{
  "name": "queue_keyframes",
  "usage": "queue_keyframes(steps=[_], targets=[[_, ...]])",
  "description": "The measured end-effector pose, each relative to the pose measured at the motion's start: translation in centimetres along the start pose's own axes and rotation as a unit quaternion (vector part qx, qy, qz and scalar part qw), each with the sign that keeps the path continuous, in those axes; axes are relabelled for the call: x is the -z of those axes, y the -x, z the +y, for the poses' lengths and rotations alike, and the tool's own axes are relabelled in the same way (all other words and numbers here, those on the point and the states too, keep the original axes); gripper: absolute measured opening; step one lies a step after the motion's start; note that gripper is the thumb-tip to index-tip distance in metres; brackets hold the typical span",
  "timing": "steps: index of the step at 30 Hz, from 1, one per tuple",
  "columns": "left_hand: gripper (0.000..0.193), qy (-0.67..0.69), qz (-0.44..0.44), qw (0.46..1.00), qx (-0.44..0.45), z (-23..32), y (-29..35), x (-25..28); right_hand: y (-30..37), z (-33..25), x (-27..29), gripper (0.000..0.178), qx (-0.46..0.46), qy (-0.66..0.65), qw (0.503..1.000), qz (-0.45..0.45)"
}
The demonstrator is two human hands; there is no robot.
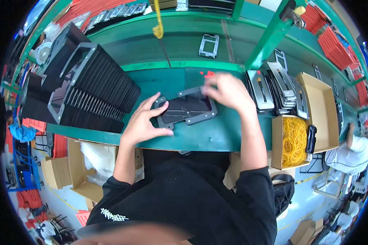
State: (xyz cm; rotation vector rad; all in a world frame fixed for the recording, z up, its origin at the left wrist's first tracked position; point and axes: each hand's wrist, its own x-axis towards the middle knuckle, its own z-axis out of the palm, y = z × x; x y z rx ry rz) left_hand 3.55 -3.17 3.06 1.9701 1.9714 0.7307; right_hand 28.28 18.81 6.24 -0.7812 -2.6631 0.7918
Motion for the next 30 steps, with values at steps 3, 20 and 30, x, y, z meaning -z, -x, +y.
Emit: queue_keyframes(steps=[3,20,30], targets=[[0.083,0.011,0.004,1.0,-0.011,-0.2,0.3,-0.2,-4.4,-7.5,1.6,0.045,-0.003,-0.354,0.922,0.159],[0.056,0.208,-0.004,0.977,0.039,-3.7,-3.1,0.3,1.3,-7.9,-10.6,0.054,0.102,-0.504,0.843,0.156],[0.061,0.219,0.018,0.975,0.031,-3.4,-3.4,-0.4,3.7,-8.1,-13.6,0.056,0.181,-0.365,0.886,0.22]])
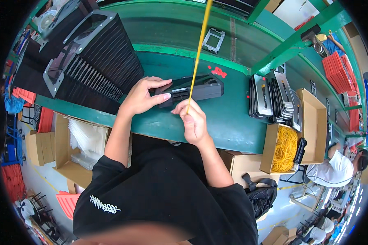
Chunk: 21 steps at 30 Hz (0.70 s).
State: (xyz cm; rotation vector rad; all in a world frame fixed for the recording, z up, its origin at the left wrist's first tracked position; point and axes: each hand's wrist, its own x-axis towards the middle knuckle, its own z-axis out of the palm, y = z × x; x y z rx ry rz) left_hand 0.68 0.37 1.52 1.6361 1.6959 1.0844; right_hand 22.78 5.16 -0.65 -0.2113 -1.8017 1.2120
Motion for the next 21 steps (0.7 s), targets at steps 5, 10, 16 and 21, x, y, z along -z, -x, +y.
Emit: queue_keyframes(steps=[5,10,16,21], targets=[[0.065,-0.099,0.041,0.994,-0.029,0.0,1.8,-0.5,0.1,0.0,-0.1,0.056,-0.051,-0.023,0.998,-0.006],[0.073,-0.178,0.086,0.977,-0.084,0.8,3.3,-2.0,2.7,-0.3,-0.3,0.056,-0.078,-0.007,0.996,0.053],[0.071,-0.193,0.142,0.962,-0.134,1.5,4.4,-2.8,4.3,-0.3,-1.0,0.057,-0.078,0.047,0.995,0.039],[0.069,-0.224,0.156,0.927,-0.257,8.5,3.4,2.1,4.2,-0.4,-0.7,0.056,-0.067,0.07,0.995,-0.006]])
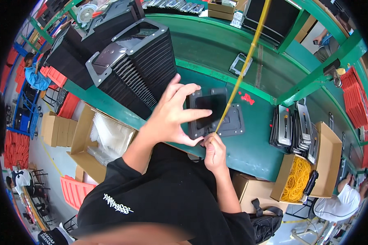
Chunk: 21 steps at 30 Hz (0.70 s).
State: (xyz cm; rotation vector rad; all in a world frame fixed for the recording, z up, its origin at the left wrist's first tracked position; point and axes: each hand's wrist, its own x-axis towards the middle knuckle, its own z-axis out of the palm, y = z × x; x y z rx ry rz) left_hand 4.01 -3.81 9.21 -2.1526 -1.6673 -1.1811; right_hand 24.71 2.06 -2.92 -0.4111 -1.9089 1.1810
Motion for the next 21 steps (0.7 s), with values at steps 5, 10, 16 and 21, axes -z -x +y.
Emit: queue_keyframes(steps=[5,10,16,21], targets=[[0.071,-0.206,0.083,0.975,0.013,3.2,-2.1,9.6,0.2,0.4,0.3,0.056,-0.012,-0.048,0.999,0.01],[0.082,-0.241,0.198,0.948,0.064,-0.2,-1.6,15.4,0.2,-0.2,1.0,0.056,-0.017,-0.051,0.998,0.022],[0.072,-0.164,0.157,0.954,0.197,-4.1,0.9,15.9,-1.1,-0.8,1.9,0.055,-0.009,-0.032,0.999,0.018],[0.066,-0.016,0.191,0.959,0.21,-5.3,1.9,16.2,-2.8,-2.6,3.6,0.053,-0.008,-0.029,0.999,0.044]])
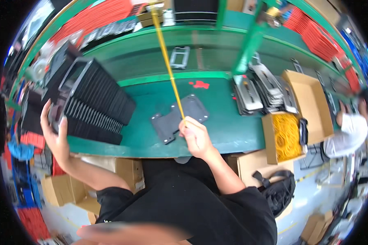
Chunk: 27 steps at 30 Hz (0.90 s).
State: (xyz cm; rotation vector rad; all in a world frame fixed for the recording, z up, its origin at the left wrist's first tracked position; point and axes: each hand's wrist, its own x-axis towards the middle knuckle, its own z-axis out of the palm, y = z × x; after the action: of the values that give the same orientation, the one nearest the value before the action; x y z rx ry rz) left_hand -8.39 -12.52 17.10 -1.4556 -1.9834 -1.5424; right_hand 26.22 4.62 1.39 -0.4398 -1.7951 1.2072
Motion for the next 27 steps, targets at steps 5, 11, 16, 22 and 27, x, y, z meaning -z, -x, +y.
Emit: queue_keyframes(steps=[5,11,16,22,27], targets=[[0.056,-0.221,0.235,0.939,-0.123,2.8,1.2,-4.9,-2.2,-0.8,1.6,0.048,0.032,-0.002,0.999,0.011],[0.058,0.12,-0.117,0.961,-0.221,3.5,10.1,-15.0,-7.5,-3.6,2.9,0.032,0.085,0.093,0.991,0.035],[0.099,0.003,-0.303,0.953,-0.02,0.4,13.2,-19.0,-11.1,-3.8,2.4,0.027,-0.018,0.169,0.985,0.033],[0.107,0.011,-0.315,0.949,0.001,-1.0,13.7,-19.1,-13.8,3.8,4.1,0.023,-0.121,0.396,0.901,-0.13],[0.11,0.023,-0.317,0.948,0.024,-1.2,13.4,-19.2,-20.9,11.8,4.3,0.02,-0.071,0.41,0.906,-0.08]])
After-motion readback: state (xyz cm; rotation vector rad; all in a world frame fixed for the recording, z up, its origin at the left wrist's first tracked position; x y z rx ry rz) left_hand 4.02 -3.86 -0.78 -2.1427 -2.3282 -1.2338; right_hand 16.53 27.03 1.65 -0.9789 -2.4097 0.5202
